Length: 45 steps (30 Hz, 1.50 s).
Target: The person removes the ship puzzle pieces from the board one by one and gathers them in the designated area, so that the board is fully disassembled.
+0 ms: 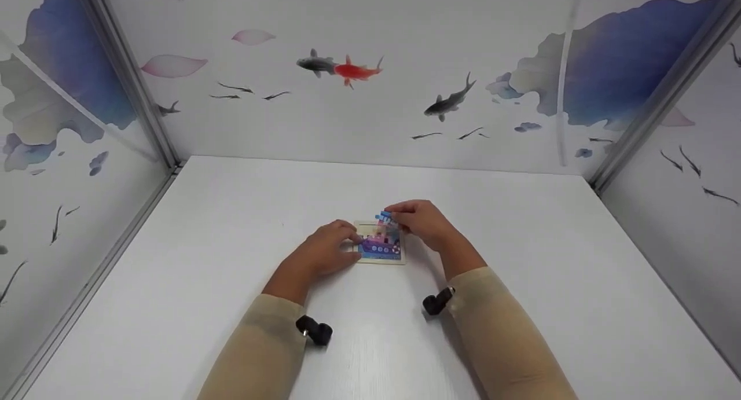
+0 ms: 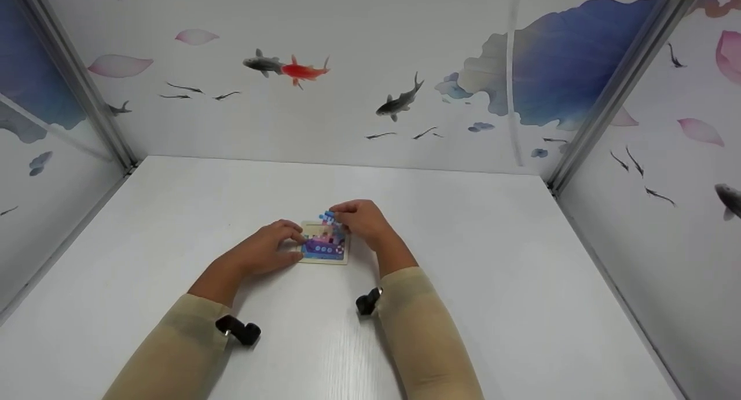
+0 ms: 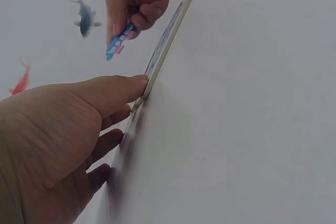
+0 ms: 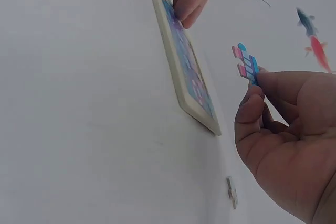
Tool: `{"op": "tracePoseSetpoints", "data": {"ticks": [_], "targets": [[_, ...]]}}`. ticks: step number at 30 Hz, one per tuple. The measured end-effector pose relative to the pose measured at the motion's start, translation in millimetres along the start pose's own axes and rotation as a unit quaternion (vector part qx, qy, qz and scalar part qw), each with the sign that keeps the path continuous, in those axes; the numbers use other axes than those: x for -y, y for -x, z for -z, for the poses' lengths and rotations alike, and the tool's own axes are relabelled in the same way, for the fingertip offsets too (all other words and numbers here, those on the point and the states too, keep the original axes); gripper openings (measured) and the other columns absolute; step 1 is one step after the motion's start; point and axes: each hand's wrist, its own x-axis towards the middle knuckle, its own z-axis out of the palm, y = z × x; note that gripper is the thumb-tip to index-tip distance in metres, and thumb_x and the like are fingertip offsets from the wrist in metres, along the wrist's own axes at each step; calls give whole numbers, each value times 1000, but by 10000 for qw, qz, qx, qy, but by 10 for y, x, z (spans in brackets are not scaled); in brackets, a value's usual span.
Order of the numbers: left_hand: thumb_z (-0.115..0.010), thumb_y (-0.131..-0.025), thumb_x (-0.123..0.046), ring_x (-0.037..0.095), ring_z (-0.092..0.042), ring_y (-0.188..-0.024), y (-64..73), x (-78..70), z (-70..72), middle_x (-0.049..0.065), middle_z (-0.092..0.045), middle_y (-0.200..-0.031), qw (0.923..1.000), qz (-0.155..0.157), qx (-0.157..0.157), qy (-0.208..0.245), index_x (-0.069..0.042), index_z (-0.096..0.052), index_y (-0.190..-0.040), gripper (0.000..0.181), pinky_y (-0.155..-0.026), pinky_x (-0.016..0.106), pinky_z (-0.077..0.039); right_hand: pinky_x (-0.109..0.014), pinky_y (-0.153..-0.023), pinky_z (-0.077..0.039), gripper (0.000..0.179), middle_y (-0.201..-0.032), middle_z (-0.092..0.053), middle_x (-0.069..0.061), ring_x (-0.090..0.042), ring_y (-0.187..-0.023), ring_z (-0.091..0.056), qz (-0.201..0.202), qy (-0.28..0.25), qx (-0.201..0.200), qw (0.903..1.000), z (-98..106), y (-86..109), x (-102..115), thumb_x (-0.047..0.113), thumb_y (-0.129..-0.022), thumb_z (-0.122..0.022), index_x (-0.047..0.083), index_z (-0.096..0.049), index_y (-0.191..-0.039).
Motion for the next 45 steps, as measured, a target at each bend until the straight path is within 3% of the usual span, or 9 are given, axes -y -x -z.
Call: {"op": "tracePoseSetpoints", "data": {"ticks": [5,16,22,30,35,41,45], "targets": [[-72,-102,-37,27,-43,-157,1,-10,-11,1,-55,-159,10000,-58,33,-20,-21,-71,-139,41,-133,49,-33,-30,-87,-58,19,-119,-73,-7,-25,-103,-66,-5,-230,-131,9996,213,82,-68,31,-105,-70,22,-79,-120],[-71,-102,-37,26,-44,-156,-6,27,-17,-1,-54,-158,9999,-130,-26,20,-21,-70,-138,39,-132,50,-34,-24,-91,-63,28,-127,-71,-10,-21,-105,-70,169,-1183,-406,9920,712,190,-247,19,-106,-68,7,-72,-132],[-70,-102,-37,25,-41,-158,5,0,-11,-2,-53,-160,10000,-44,12,24,-23,-70,-139,40,-133,50,-32,-21,-94,-62,35,-126,-71,-7,-22,-114,-71,-32,-1419,-502,9886,956,200,-410,18,-104,-72,5,-70,-137],[-71,-101,-38,25,-41,-158,5,-18,-21,-2,-53,-160,10000,-9,-12,-4,-23,-70,-140,41,-133,50,-32,-20,-96,-61,40,-129,-66,-6,-11,-103,-71,-448,-1680,-670,9825,1224,225,-628,17,-104,-71,4,-67,-141],[-71,-101,-37,25,-41,-158,4,-5,-18,-3,-53,-160,10000,-4,-19,29,-24,-70,-140,41,-133,50,-32,-21,-97,-61,39,-133,-66,-6,-11,-105,-72,-691,-1731,-639,9804,1316,223,-736,17,-105,-70,6,-67,-142],[-71,-102,-37,26,-41,-158,18,14,-9,-1,-54,-159,9999,-84,-39,38,-23,-70,-138,39,-133,51,-32,-22,-96,-62,40,-142,-63,-10,-10,-106,-75,-884,-1644,-657,9802,1290,232,-800,16,-103,-73,8,-67,-142],[-70,-102,-37,27,-40,-159,17,38,-13,0,-53,-160,9999,-110,-35,57,-22,-70,-138,39,-133,51,-31,-22,-90,-63,42,-132,-69,-9,-9,-99,-78,-958,-1777,-692,9770,1263,230,-801,11,-100,-75,5,-66,-141]]}}
